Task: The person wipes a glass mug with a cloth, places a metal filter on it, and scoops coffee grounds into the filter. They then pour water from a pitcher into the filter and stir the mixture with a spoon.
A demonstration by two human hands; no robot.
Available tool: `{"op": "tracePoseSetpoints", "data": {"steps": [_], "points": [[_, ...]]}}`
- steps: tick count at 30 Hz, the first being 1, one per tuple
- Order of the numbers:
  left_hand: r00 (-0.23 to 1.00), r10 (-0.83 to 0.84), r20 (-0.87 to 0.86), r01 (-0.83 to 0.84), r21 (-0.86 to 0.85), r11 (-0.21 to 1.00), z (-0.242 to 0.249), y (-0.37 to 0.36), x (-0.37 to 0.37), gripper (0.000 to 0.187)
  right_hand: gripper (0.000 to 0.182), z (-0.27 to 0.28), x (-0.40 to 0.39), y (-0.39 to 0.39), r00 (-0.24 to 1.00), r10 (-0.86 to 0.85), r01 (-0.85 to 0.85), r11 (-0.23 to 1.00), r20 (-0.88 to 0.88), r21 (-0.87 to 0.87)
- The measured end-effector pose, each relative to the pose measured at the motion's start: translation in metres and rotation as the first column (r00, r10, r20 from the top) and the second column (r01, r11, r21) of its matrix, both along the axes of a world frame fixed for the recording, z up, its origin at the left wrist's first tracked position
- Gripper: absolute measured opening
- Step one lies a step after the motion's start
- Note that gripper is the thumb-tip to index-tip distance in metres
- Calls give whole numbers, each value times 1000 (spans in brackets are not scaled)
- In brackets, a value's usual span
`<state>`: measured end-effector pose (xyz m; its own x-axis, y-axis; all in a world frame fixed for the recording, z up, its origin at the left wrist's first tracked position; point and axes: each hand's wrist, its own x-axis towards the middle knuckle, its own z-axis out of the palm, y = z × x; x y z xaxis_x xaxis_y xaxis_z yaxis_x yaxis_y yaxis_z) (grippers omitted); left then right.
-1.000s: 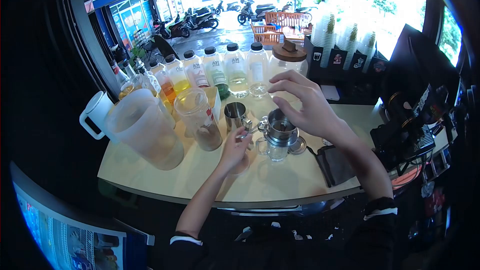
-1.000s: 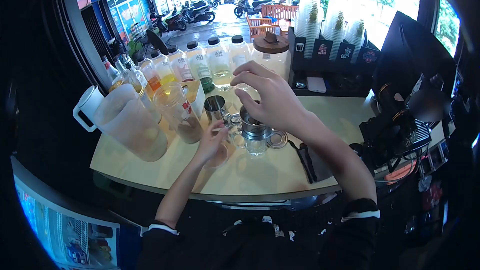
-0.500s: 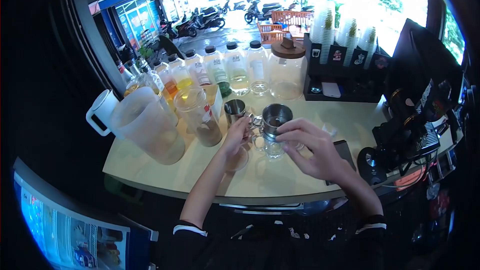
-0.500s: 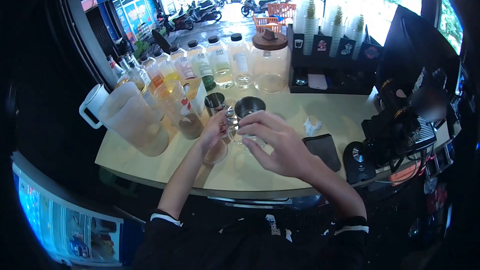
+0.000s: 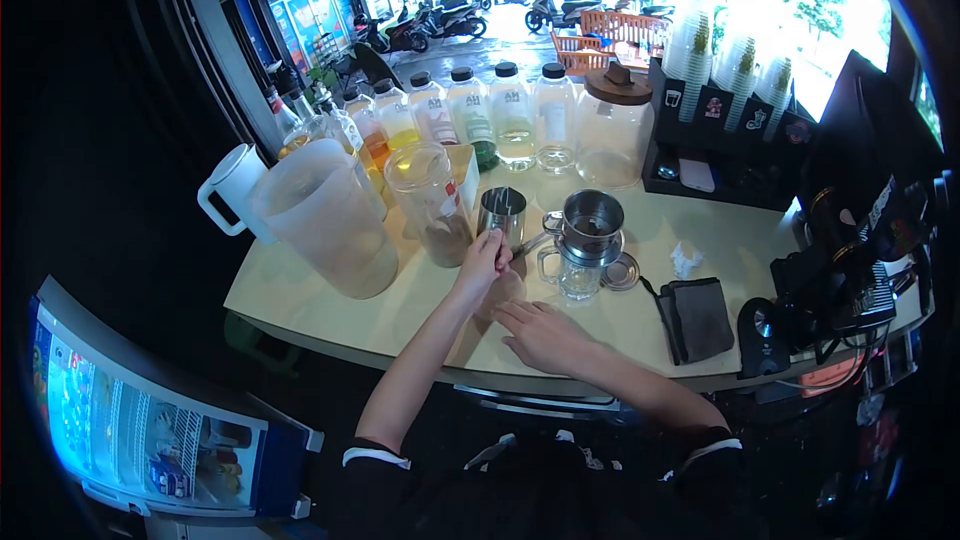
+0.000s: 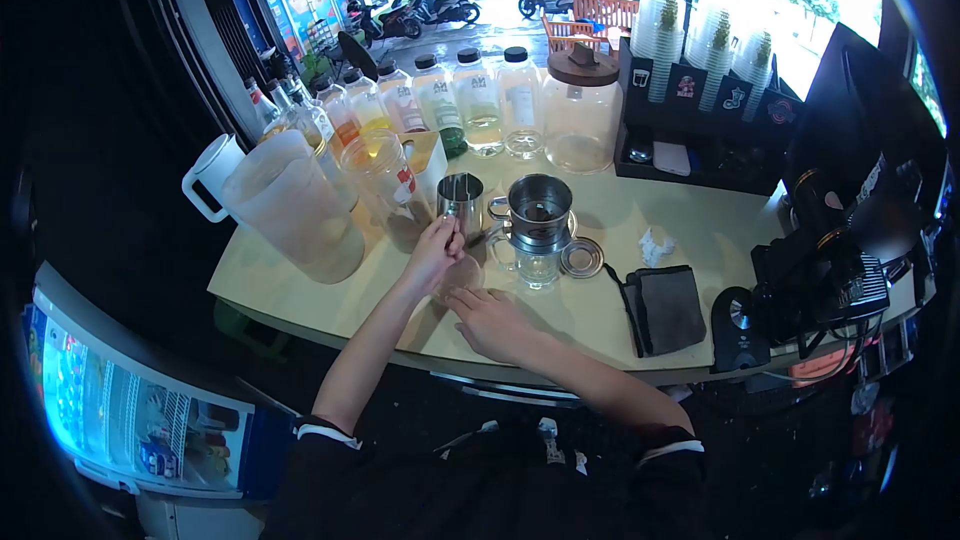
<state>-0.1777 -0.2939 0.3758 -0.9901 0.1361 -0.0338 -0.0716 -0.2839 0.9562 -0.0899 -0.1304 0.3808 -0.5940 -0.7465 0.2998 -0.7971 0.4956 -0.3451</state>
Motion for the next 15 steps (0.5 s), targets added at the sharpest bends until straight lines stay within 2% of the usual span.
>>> {"op": "tracePoseSetpoints", "data": {"steps": [1, 2, 4, 5, 7, 8, 9, 11, 12, 13, 15], "points": [[999, 14, -34, -15, -11, 1000, 2, -1, 8, 23, 38, -5, -3, -5, 1000, -7, 9, 997, -18, 83], [997, 29, -71, -30, -24, 999, 6, -3, 17, 25, 38, -7, -6, -8, 1000, -3, 5, 997, -22, 80], [996, 41, -81, -40, 13, 999, 18, -5, 41, 25, 48, -8, -13, -14, 988, -107, 132, 956, -107, 264], [995, 50, -89, -45, 53, 998, 26, -6, 54, 25, 48, -10, -19, -17, 989, -102, 128, 956, -109, 263], [993, 48, -112, -39, 82, 996, 36, -9, 76, 25, 57, -19, -34, -22, 964, -204, 247, 923, -169, 296], [993, 27, -117, -18, 71, 997, 39, -13, 87, 25, 61, -27, -45, -25, 967, -239, 254, 926, -88, 278], [993, 5, -121, 3, 61, 998, 41, -16, 95, 24, 61, -17, -50, -28, 968, -235, 250, 927, -86, 279], [993, 7, -117, 1, 71, 997, 44, -20, 112, 24, 64, -2, -54, -36, 955, -288, 290, 851, -73, 438], [996, 11, -91, -5, 60, 998, 45, -22, 119, 25, 71, -20, -64, -42, 941, -340, 324, 904, 9, 280], [998, 15, -65, -12, 49, 999, 44, -25, 125, 25, 71, -27, -64, -45, 943, -334, 317, 905, 11, 283], [996, 50, -67, -47, 55, 997, 35, -29, 133, 25, 50, -29, -58, -48, 937, -349, 345, 932, -21, -107]]}}
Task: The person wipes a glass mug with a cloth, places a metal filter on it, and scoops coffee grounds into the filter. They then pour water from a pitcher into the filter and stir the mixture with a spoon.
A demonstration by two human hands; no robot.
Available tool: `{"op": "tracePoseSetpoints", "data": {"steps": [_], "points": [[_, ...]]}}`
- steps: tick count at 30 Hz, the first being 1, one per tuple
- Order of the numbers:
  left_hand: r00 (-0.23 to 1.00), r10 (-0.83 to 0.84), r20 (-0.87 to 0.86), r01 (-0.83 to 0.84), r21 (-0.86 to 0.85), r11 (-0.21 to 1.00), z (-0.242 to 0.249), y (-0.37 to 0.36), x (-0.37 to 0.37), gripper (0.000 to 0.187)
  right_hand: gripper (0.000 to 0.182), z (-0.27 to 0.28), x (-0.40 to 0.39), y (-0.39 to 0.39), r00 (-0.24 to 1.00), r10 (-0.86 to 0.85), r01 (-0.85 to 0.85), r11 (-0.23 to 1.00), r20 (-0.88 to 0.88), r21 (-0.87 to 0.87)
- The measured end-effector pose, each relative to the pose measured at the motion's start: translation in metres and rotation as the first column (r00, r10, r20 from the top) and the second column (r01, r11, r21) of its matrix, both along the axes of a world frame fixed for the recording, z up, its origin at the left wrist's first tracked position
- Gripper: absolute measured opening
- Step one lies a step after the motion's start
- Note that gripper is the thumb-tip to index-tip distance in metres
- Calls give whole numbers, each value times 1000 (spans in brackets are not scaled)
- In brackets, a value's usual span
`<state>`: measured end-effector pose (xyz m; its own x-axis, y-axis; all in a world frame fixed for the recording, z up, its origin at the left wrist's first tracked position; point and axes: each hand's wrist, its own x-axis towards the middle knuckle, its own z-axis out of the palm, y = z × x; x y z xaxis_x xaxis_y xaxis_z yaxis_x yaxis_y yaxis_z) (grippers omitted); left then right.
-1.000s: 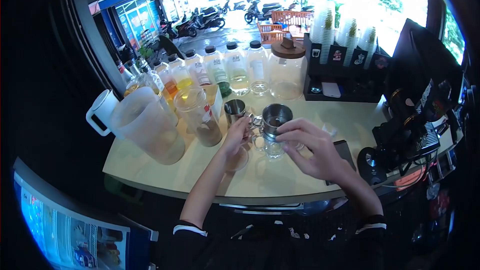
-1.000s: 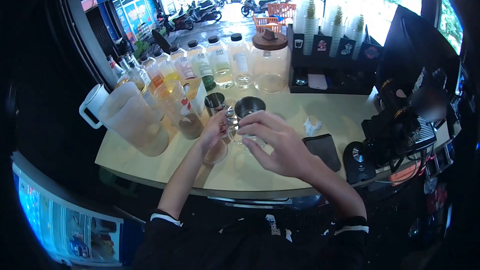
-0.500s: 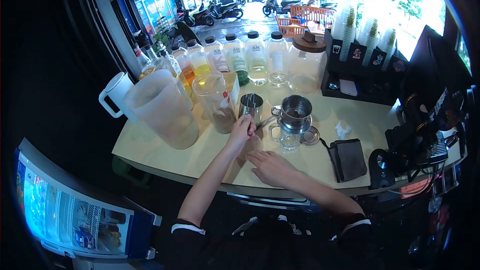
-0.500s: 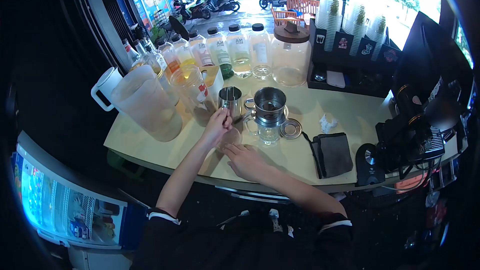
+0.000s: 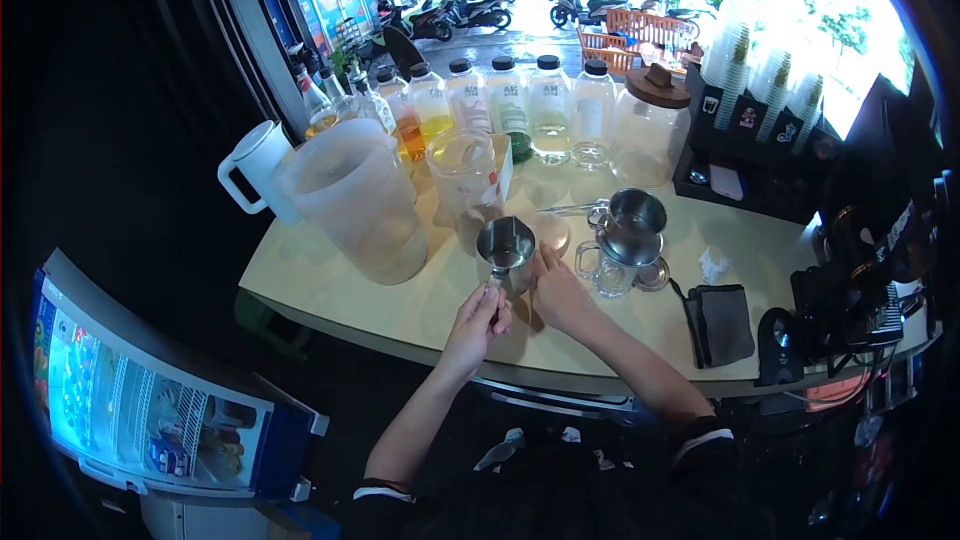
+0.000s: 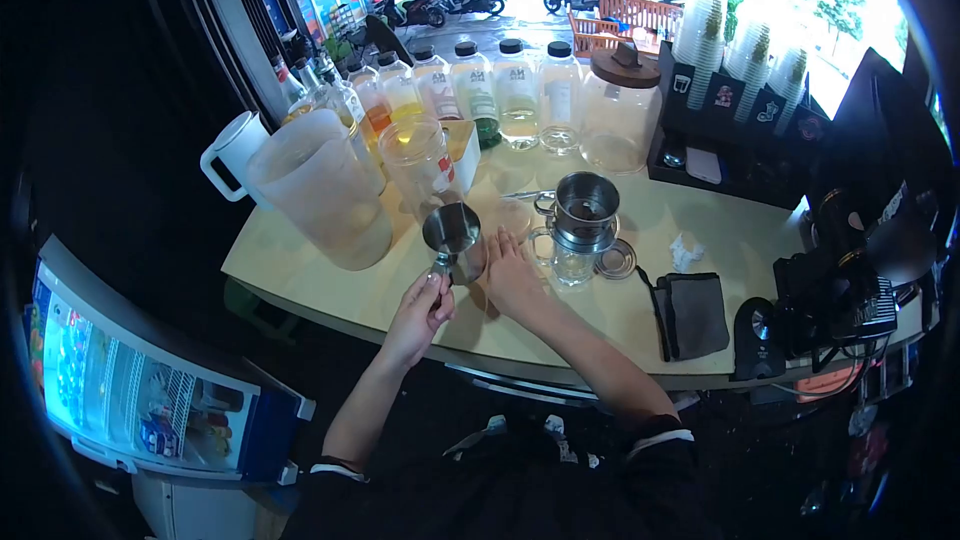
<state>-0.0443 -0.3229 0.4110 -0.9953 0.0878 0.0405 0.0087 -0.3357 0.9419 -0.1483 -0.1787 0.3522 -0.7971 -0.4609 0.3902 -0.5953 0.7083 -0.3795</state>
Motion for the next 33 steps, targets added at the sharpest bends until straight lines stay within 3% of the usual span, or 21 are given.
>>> {"op": "tracePoseSetpoints", "data": {"steps": [1, 3, 4, 6, 10, 12, 16, 18, 20, 22, 25, 28, 30, 31, 33], "points": [[1000, 28, -5, -28, 3, 1000, -4, -1, 3, 26, 50, 0, 4, 4, 1000, 2, -2, 1000, 2, 5], [999, 43, 1, -43, 13, 999, -13, -2, 7, 26, 39, 36, 28, 18, 982, 78, -46, 982, 170, -185], [998, 54, 12, -54, 12, 998, -18, -1, 9, 26, 39, 44, 35, 21, 981, 75, -43, 983, 179, -176], [997, 69, 22, -69, 18, 997, -31, 4, 6, 27, 28, 52, 45, 27, 883, 204, -37, 928, 422, -370], [993, 118, 19, -119, 65, 991, -55, 18, -8, 28, 27, 48, 59, 25, 826, 343, -115, 879, 447, -463], [994, 112, -18, -111, 8, 994, -64, 24, -12, 26, 30, 52, 61, 22, 701, 460, -47, 792, 545, -608], [971, 172, -165, -194, -128, 973, -61, 39, -11, 26, 31, 50, 58, 14, 693, 356, 85, 823, 627, -561], [978, 117, -173, -147, -173, 974, -59, 32, -7, 28, 34, 52, 59, 10, 667, 298, 163, 836, 683, -524], [992, -56, -113, 21, -292, 956, -51, 20, 3, 33, 33, 45, 59, 5, 705, 319, 163, 796, 634, -583], [992, -84, -90, 52, -312, 949, -47, 5, 15, 35, 32, 39, 58, 2, 742, 335, 165, 749, 581, -642], [989, -120, -87, 77, -386, 919, -33, -25, 21, 34, 31, 30, 51, 2, 722, 301, 110, 839, 623, -533], [986, -77, -148, 7, -424, 906, -9, -52, 20, 28, 25, 13, 55, 0, 771, 336, 158, 722, 540, -674], [980, -32, -195, -49, -396, 917, -4, -64, 10, 25, 23, 16, 61, 5, 812, 364, 189, 575, 456, -796], [969, 0, -245, -90, -354, 931, -5, -67, 4, 23, 23, 20, 66, 10, 820, 346, 197, 578, 456, -792], [936, 75, -343, -187, -305, 934, -5, -62, -8, 23, 23, 31, 77, 17, 798, 392, 298, 405, 459, -864]]}}
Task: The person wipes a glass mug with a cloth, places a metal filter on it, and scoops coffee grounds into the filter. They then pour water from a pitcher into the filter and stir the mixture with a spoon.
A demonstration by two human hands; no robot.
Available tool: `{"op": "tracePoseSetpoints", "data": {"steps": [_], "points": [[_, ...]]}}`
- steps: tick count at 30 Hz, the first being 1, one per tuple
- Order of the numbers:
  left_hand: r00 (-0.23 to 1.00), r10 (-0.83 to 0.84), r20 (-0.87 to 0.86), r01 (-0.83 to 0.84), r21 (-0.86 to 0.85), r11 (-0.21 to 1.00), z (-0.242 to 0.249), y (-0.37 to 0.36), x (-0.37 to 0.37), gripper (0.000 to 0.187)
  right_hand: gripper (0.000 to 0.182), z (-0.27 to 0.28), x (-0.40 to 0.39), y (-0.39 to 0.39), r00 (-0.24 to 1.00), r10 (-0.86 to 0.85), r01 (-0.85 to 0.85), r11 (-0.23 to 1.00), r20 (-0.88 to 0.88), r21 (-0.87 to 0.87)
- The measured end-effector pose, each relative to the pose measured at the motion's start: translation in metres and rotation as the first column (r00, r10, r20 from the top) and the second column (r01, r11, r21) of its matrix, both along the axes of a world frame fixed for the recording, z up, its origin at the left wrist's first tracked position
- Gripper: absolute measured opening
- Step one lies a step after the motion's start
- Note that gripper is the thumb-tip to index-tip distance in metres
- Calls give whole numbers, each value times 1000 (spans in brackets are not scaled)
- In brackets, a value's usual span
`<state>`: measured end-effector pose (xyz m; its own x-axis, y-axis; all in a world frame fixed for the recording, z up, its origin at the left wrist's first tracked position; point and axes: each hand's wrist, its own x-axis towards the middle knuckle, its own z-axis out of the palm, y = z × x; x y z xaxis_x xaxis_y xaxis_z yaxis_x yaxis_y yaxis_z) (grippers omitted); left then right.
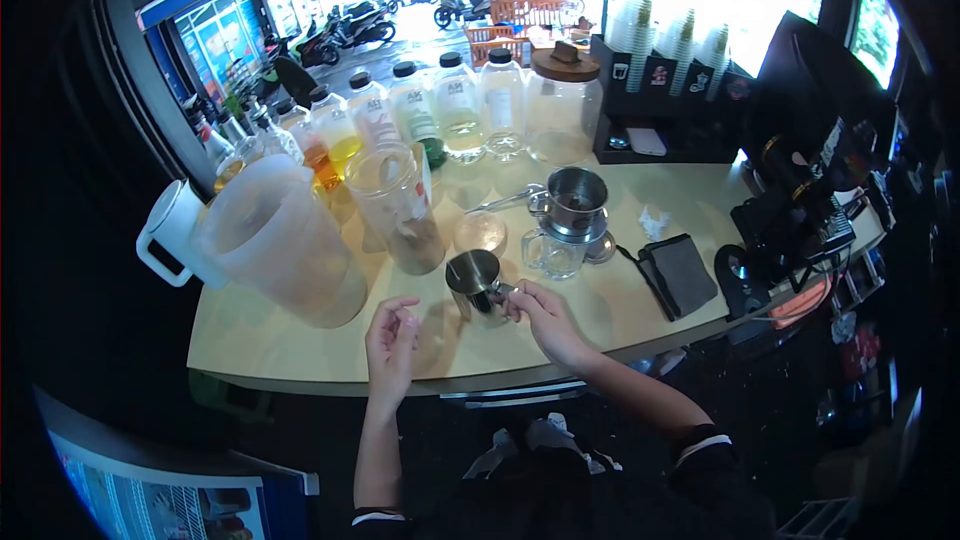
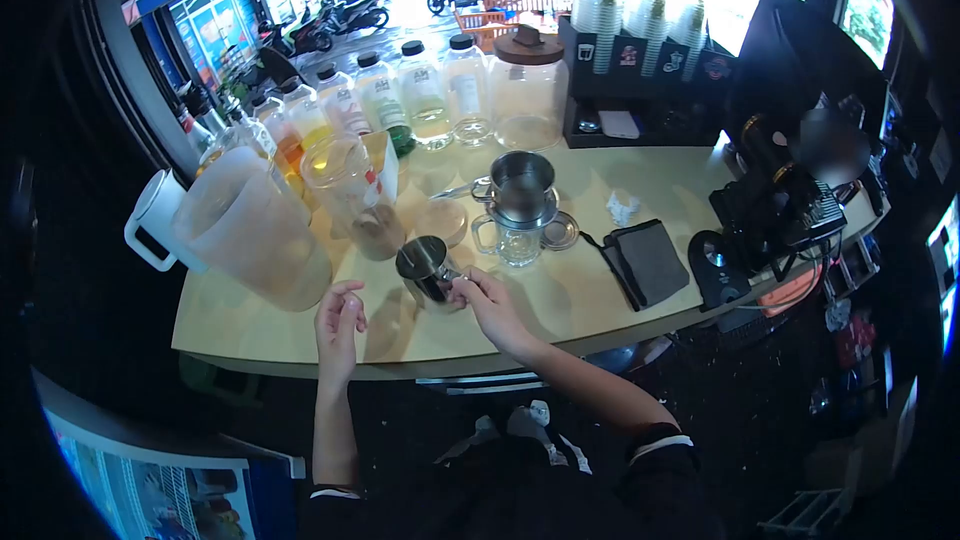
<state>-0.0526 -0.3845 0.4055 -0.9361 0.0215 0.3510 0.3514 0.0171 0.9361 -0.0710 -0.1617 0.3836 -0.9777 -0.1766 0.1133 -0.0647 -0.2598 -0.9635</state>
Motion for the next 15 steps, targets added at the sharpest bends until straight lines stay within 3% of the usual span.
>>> {"op": "tracePoseSetpoints", "data": {"steps": [4, 6, 7, 9, 10, 11, 13, 14, 15], "points": [[998, -47, -43, 51, 98, 994, 5, 23, -24, 20, 22, 12, 13, 31, 1000, -18, 18, 999, 11, 40], [977, -185, -105, 193, 73, 979, 11, 46, -45, 28, 22, 15, 17, 56, 999, 19, -25, 990, -41, -141], [975, -191, -116, 201, 78, 976, 11, 56, -52, 28, 22, 20, 18, 67, 999, 12, -19, 991, -50, -133], [965, -190, -182, 214, 121, 969, 10, 76, -69, 40, 20, 55, 31, 83, 993, -22, 23, 1000, -113, 6], [962, -240, -133, 256, 125, 958, 9, 84, -80, 58, 16, 74, 37, 90, 993, -35, 28, 998, -110, -64], [962, -237, -138, 255, 132, 958, 9, 94, -90, 58, 16, 89, 39, 100, 993, -33, 26, 998, -113, -57], [938, -198, -285, 160, -151, 975, 11, 116, -105, 75, 11, 109, 39, 121, 968, -64, 85, 993, -243, 76], [937, -226, -266, 185, -171, 968, 10, 125, -112, 89, 9, 113, 37, 132, 953, -100, 126, 989, -286, 76], [939, -218, -268, 176, -171, 969, 5, 132, -116, 89, 8, 117, 33, 141, 954, -102, 118, 992, -281, 42]]}}
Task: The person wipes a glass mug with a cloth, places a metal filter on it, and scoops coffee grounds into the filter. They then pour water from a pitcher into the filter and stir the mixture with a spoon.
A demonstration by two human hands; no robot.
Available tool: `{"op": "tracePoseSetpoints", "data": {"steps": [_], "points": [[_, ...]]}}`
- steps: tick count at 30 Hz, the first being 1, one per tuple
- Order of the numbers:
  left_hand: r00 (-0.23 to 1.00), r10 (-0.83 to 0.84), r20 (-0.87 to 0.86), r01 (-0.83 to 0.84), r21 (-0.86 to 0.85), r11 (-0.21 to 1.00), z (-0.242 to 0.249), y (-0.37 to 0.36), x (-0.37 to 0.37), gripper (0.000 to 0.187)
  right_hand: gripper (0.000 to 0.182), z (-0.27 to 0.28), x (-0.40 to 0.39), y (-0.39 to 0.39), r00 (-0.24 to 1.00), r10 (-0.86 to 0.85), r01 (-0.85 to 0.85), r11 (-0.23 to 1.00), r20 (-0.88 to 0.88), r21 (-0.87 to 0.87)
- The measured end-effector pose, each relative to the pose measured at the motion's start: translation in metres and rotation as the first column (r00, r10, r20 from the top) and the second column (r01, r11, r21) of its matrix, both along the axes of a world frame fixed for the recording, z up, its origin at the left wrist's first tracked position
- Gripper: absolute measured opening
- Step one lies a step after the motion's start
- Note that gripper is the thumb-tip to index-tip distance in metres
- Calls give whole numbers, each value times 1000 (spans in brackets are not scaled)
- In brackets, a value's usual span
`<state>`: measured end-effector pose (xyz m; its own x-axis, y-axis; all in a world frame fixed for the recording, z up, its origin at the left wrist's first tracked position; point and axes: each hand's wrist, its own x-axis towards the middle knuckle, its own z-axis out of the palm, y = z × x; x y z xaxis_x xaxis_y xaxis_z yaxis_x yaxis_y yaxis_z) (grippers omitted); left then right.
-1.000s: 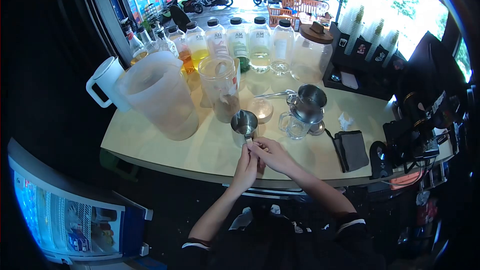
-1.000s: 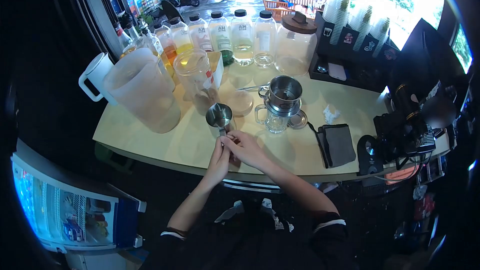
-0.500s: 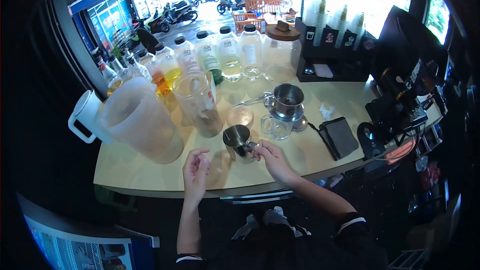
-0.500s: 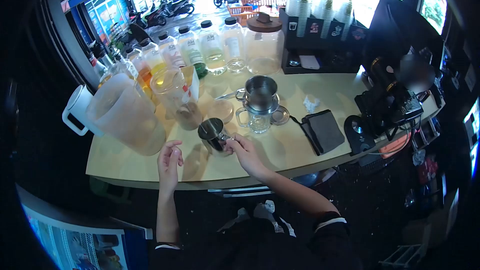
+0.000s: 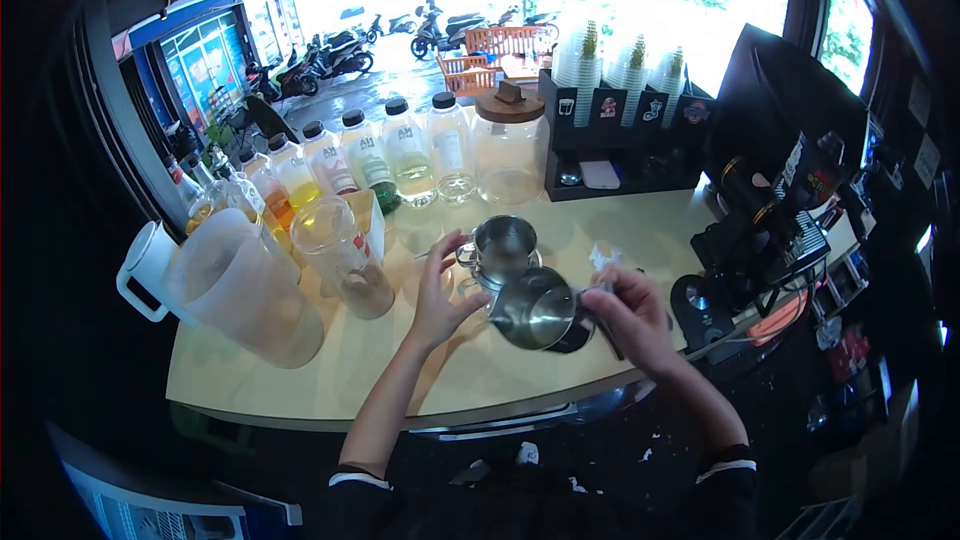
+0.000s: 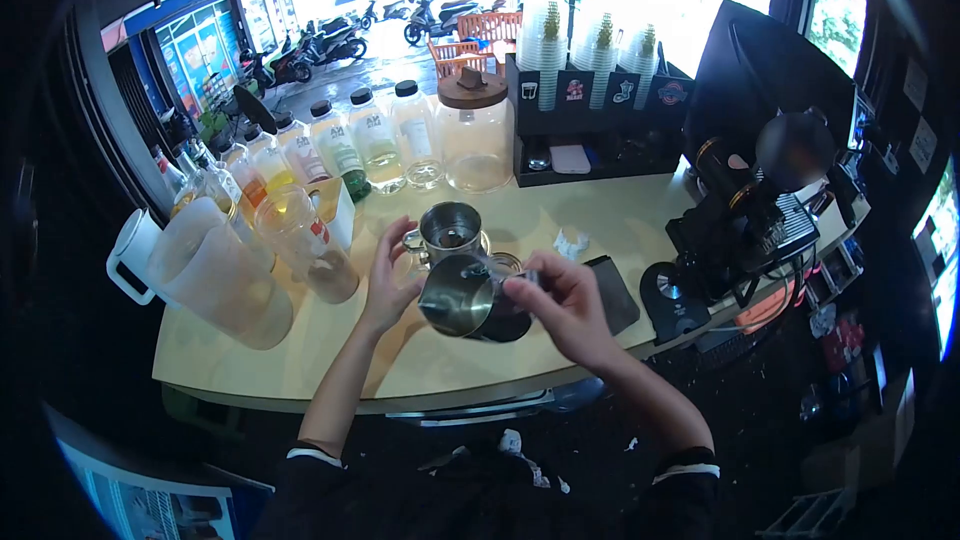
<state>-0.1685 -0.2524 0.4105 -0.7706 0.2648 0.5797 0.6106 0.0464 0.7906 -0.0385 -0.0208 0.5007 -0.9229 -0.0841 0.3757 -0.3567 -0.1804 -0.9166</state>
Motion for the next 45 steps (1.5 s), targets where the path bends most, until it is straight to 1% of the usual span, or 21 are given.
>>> {"op": "tracePoseSetpoints", "data": {"steps": [2, 3, 4, 6, 7, 8, 10, 11, 12, 14, 17, 19, 21, 22, 24, 26, 31, 34, 36, 40, 45], "points": [[998, -63, -24, 64, 27, 998, -10, 14, -13, 92, 8, 16, -8, 17, 998, -46, 47, 999, -48, 12], [999, -49, 21, 49, 1, 999, -19, 16, -18, 93, 11, 28, -12, 23, 994, -49, 54, 998, -101, 41], [999, -44, 8, 44, -8, 999, -27, 18, -24, 93, 11, 33, -20, 29, 992, -46, 50, 998, -114, 33], [999, 38, -37, -39, -32, 999, -37, 20, -32, 93, 15, 39, -36, 41, 975, -119, 133, 989, -189, 64], [999, 24, -32, -22, 57, 998, -43, 23, -33, 89, 17, 39, -48, 43, 960, -159, 177, 983, -229, 58], [999, 22, -36, -20, 48, 999, -46, 25, -33, 89, 17, 40, -57, 45, 959, -164, 179, 983, -231, 48], [995, 68, -75, -58, 128, 990, -50, 26, -31, 84, 18, 43, -71, 48, 959, -178, 200, 976, -220, 84], [999, 34, -14, -31, 162, 986, -51, 25, -30, 81, 20, 47, -76, 45, 967, -187, 200, 978, -174, 63], [1000, 30, -5, -29, 163, 986, -53, 26, -28, 81, 20, 47, -82, 46, 968, -191, 204, 977, -165, 66], [1000, -26, 15, 23, 198, 980, -53, 29, -26, 81, 21, 49, -99, 48, 965, -143, 182, 968, -218, 174], [995, -58, 86, 35, 243, 969, -49, 33, -18, 80, 21, 57, -107, 39, 971, -105, 150, 967, -214, 204], [995, -51, 86, 30, 227, 973, -46, 31, -19, 80, 20, 59, -114, 35, 977, -69, 111, 972, -203, 206], [994, -45, 96, 24, 212, 977, -43, 31, -16, 80, 19, 59, -118, 33, 972, -77, 138, 951, -222, 277], [995, -39, 88, 18, 223, 975, -40, 31, -16, 81, 19, 60, -119, 33, 974, -72, 133, 951, -217, 280], [996, -26, 80, 7, 231, 973, -33, 29, -18, 81, 18, 61, -121, 33, 971, -40, 123, 928, -234, 352], [994, 73, -84, -66, 89, 994, -29, 24, -20, 84, 18, 61, -123, 29, 972, -31, 116, 924, -233, 363], [997, 62, -54, -58, 76, 995, -34, 22, -23, 84, 21, 55, -130, 25, 981, -35, 112, 906, -192, 408], [996, 65, -69, -60, 77, 995, -32, 22, -22, 82, 23, 58, -130, 21, 975, -10, 101, 911, -224, 399], [995, 66, -78, -60, 79, 995, -29, 22, -21, 82, 23, 55, -134, 23, 968, -7, 122, 885, -249, 450], [995, 61, -83, -56, 63, 996, -27, 21, -19, 82, 23, 59, -131, 17, 981, 2, 78, 910, -194, 406], [996, 56, -64, -52, 72, 996, -29, 22, -20, 82, 24, 62, -131, 16, 973, 9, 104, 876, -232, 471]]}}
